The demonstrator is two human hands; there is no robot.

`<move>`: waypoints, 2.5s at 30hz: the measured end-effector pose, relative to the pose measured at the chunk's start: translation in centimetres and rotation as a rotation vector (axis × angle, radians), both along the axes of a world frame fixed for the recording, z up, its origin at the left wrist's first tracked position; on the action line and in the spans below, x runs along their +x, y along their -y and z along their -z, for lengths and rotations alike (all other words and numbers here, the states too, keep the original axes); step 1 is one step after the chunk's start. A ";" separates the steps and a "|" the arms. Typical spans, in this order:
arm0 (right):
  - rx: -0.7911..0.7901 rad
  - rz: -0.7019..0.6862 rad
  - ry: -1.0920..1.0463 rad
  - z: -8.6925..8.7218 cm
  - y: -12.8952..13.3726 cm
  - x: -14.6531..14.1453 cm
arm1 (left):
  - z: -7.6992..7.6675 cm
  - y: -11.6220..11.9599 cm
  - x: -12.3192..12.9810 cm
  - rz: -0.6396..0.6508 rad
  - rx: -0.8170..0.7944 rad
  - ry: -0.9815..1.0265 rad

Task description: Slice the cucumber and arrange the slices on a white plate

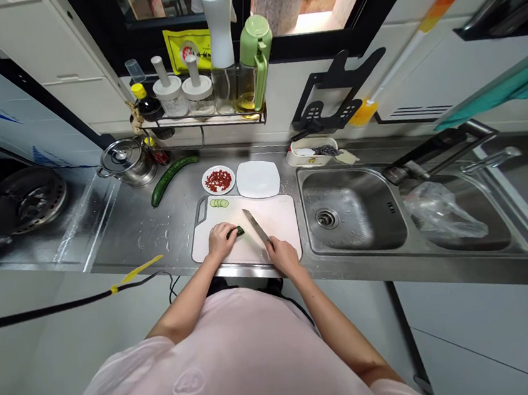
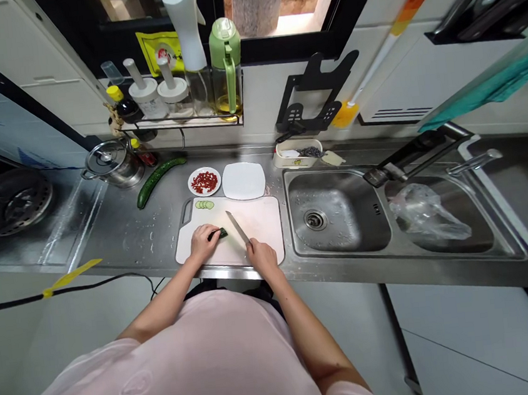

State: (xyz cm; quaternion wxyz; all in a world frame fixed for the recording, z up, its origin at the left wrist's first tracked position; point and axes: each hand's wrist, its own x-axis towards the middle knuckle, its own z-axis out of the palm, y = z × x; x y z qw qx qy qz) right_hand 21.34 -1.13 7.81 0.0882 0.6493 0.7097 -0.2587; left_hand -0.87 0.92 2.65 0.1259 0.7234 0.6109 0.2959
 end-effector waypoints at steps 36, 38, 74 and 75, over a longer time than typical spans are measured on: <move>-0.050 -0.160 0.017 -2.6 -0.8 -1.8 | 2.2 0.5 0.2 0.054 0.118 -0.193; -0.061 -0.165 0.017 -2.8 -0.8 -2.0 | 2.2 0.5 0.2 0.056 0.118 -0.184; -0.114 -0.185 0.046 -3.2 1.1 -1.3 | 1.8 0.6 0.2 0.064 0.080 -0.153; -0.108 -0.186 0.045 -3.2 0.9 -1.4 | 1.8 0.5 0.2 0.062 0.081 -0.152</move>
